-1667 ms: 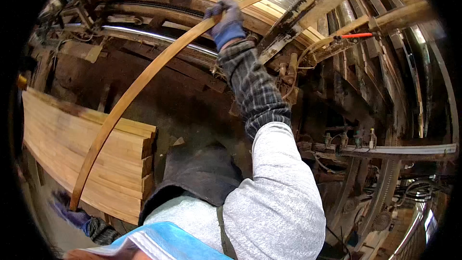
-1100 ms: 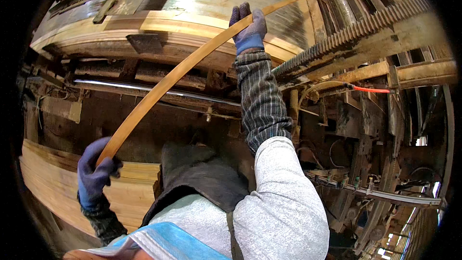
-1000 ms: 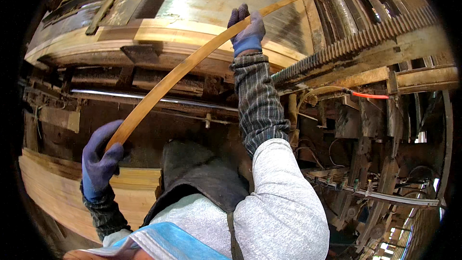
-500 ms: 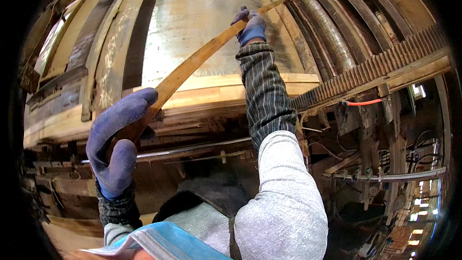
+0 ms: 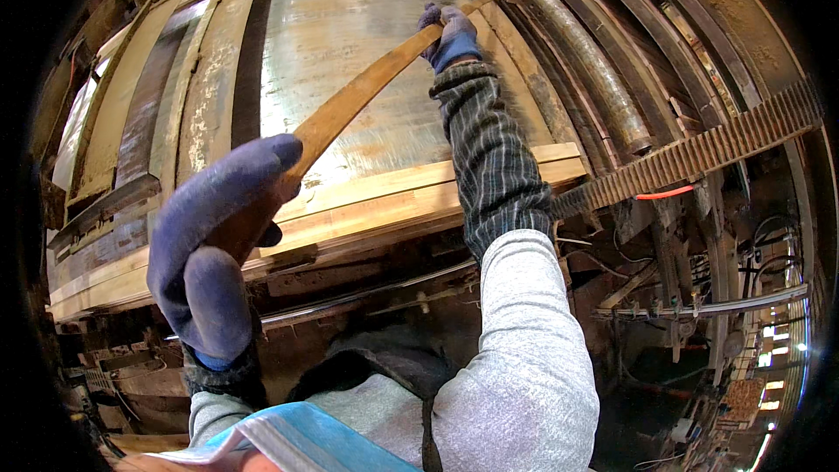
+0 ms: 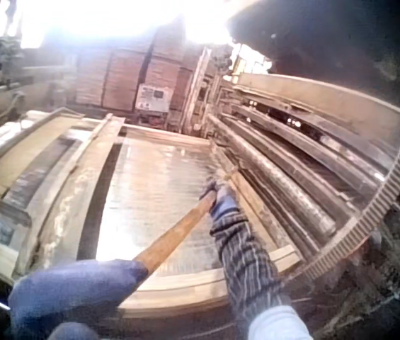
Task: The person moves a large wooden panel and places it on a rack. They then pick up a long, thin wooden strip and walk through the workshop, placing it on a pile of scrap wood. The person picks up a small block of wood, rubs it against the strip, and then places the strip on a workbench. Finally, they pick up a curved wooden piece and place it on a rack.
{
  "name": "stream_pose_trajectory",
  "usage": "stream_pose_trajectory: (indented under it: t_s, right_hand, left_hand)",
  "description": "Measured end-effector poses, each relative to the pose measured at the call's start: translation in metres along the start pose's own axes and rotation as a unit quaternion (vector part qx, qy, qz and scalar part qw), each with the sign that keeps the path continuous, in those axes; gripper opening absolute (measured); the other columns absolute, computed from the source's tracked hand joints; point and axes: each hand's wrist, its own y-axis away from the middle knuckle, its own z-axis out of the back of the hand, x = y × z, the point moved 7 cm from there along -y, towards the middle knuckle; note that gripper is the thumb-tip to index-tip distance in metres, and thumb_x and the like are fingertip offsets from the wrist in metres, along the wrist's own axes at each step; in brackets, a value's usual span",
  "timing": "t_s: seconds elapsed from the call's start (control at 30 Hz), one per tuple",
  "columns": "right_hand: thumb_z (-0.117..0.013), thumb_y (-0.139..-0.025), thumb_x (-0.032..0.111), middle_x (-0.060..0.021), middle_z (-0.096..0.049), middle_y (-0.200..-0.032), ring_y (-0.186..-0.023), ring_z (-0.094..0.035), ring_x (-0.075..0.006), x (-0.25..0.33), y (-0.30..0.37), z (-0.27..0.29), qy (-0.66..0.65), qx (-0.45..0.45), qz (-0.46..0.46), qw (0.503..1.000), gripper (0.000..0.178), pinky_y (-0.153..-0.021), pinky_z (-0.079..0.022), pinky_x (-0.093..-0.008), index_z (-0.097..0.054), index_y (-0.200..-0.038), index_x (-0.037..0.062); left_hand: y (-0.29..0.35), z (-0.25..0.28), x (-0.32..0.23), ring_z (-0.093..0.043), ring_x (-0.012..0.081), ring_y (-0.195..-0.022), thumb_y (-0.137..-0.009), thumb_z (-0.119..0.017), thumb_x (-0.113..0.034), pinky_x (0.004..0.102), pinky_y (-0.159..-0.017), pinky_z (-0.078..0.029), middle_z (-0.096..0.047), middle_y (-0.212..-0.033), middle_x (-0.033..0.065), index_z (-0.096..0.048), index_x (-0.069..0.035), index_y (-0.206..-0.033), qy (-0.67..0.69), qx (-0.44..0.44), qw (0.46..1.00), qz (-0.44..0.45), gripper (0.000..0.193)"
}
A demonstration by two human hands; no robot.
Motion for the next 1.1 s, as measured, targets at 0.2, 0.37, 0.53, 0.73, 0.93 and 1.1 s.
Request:
stream_pose_trajectory:
  t_s: [0.2, 0.37, 0.53, 0.73, 0.93, 1.1]
  right_hand:
    - [-0.048, -0.088, 0.014, -0.0082, -0.057, -0.080, -0.060, -0.054, -0.0177, -0.018, -0.015, -0.008, -0.058, 0.003, -0.022, 0.998, 0.022, -0.055, -0.051, -0.0308, -0.051, -0.103, -0.0007]
    - [-0.047, -0.087, 0.014, -0.0092, -0.057, -0.080, -0.061, -0.055, -0.0193, -0.033, -0.016, -0.016, -0.043, -0.011, -0.017, 0.999, 0.025, -0.055, -0.052, -0.0319, -0.049, -0.105, -0.0030]
    - [-0.047, -0.088, 0.011, -0.0034, -0.054, -0.075, -0.061, -0.054, -0.0133, -0.039, -0.021, -0.017, -0.031, -0.006, -0.027, 0.999, 0.028, -0.056, -0.048, -0.0295, -0.050, -0.114, 0.0007]
    - [-0.048, -0.087, 0.011, -0.0066, -0.057, -0.078, -0.065, -0.056, -0.0167, -0.005, -0.024, 0.001, 0.010, -0.049, 0.055, 0.997, 0.026, -0.061, -0.051, -0.0327, -0.052, -0.109, -0.0017]
    - [-0.046, -0.086, 0.008, -0.0080, -0.058, -0.081, -0.067, -0.057, -0.0182, -0.007, 0.004, -0.031, 0.038, -0.100, 0.105, 0.989, 0.025, -0.062, -0.052, -0.0307, -0.051, -0.106, -0.0051]
    - [-0.047, -0.083, 0.010, -0.0056, -0.056, -0.074, -0.066, -0.057, -0.0217, -0.006, -0.037, -0.021, -0.073, -0.072, 0.028, 0.994, 0.013, -0.065, -0.051, -0.0441, -0.050, -0.093, 0.0025]
  left_hand:
    - [0.002, 0.003, 0.007, -0.056, 0.0315, -0.106, -0.090, -0.048, -0.043, 0.0372, -0.086, -0.049, -0.054, -0.116, 0.0242, -0.050, 0.003, -0.117, 0.014, 0.028, 0.999, -0.014, 0.053]
    - [0.006, 0.021, 0.016, -0.057, 0.0295, -0.104, -0.091, -0.044, -0.039, 0.0354, -0.082, -0.050, -0.055, -0.116, 0.0235, -0.052, 0.003, -0.115, 0.010, -0.004, 1.000, 0.011, 0.049]
    - [0.002, 0.031, 0.015, -0.059, 0.0256, -0.101, -0.093, -0.042, -0.039, 0.0305, -0.075, -0.051, -0.057, -0.114, 0.0199, -0.053, 0.001, -0.115, -0.046, 0.004, 0.999, -0.013, 0.047]
    - [-0.024, 0.040, 0.013, -0.060, 0.0268, -0.102, -0.094, -0.036, -0.043, 0.0333, -0.080, -0.052, -0.058, -0.114, 0.0199, -0.051, -0.002, -0.118, -0.021, 0.030, 0.995, -0.088, 0.050]
    - [-0.048, 0.049, -0.003, -0.063, 0.0231, -0.094, -0.093, -0.034, -0.048, 0.0290, -0.070, -0.053, -0.061, -0.110, 0.0166, -0.052, -0.003, -0.118, -0.104, 0.033, 0.988, -0.109, 0.054]
    - [-0.058, 0.027, -0.005, -0.058, 0.0283, -0.104, -0.091, -0.045, -0.042, 0.0400, -0.089, -0.048, -0.058, -0.113, 0.0196, -0.053, -0.002, -0.118, -0.061, 0.073, 0.982, -0.165, 0.049]
